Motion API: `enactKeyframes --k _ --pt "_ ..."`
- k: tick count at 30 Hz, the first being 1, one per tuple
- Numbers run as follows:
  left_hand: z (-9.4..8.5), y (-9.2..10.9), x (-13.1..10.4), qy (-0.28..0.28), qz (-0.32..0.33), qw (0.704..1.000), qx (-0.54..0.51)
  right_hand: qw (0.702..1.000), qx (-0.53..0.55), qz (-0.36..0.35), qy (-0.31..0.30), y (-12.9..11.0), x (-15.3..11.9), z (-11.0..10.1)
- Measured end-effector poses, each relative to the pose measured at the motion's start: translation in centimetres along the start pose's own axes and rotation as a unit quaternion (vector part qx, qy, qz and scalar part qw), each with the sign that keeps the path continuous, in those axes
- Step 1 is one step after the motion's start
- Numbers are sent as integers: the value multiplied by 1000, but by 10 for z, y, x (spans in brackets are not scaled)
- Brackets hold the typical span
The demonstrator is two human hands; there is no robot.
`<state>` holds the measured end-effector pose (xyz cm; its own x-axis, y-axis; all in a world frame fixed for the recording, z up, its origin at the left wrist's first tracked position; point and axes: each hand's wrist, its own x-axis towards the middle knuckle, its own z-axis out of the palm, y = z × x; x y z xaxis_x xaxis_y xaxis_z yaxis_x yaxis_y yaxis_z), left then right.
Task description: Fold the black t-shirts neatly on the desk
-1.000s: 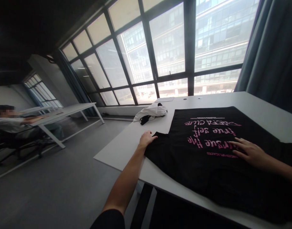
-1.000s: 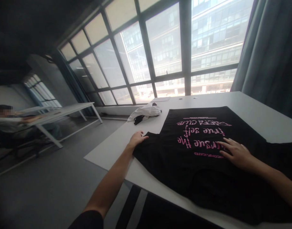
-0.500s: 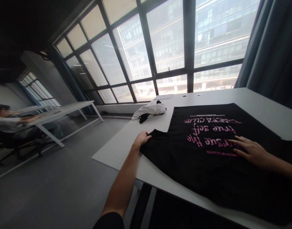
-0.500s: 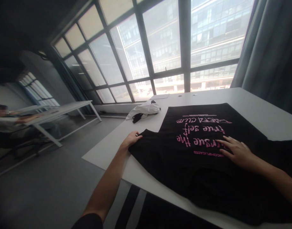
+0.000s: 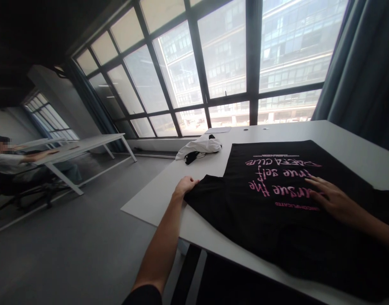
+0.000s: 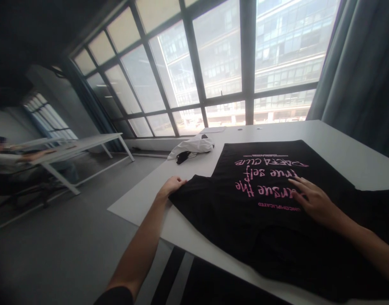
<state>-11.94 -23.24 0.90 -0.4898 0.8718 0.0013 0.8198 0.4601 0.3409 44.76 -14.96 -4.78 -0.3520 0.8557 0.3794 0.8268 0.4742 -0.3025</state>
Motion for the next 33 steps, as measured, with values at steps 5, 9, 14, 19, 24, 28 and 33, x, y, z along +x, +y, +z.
enactKeyframes --k 5,9,14,19,24,28,33 --pt "7 35 -18 103 76 992 -7 998 47 -8 35 -1 2 -1" --pt "34 79 -41 88 328 940 -43 1000 17 12 -20 -1 2 7" --pt "63 100 -54 -65 394 917 17 996 -37 26 -75 4 -1 23" --pt "64 94 -56 -85 387 916 61 996 -57 -9 -62 22 -2 40" --pt "64 93 -56 -88 378 919 73 993 -63 -17 -102 28 -2 45" --pt "65 95 -54 -100 373 919 79 991 -65 -6 -117 26 0 43" --pt "65 95 -54 -107 371 920 74 989 -73 -3 -127 25 2 42"
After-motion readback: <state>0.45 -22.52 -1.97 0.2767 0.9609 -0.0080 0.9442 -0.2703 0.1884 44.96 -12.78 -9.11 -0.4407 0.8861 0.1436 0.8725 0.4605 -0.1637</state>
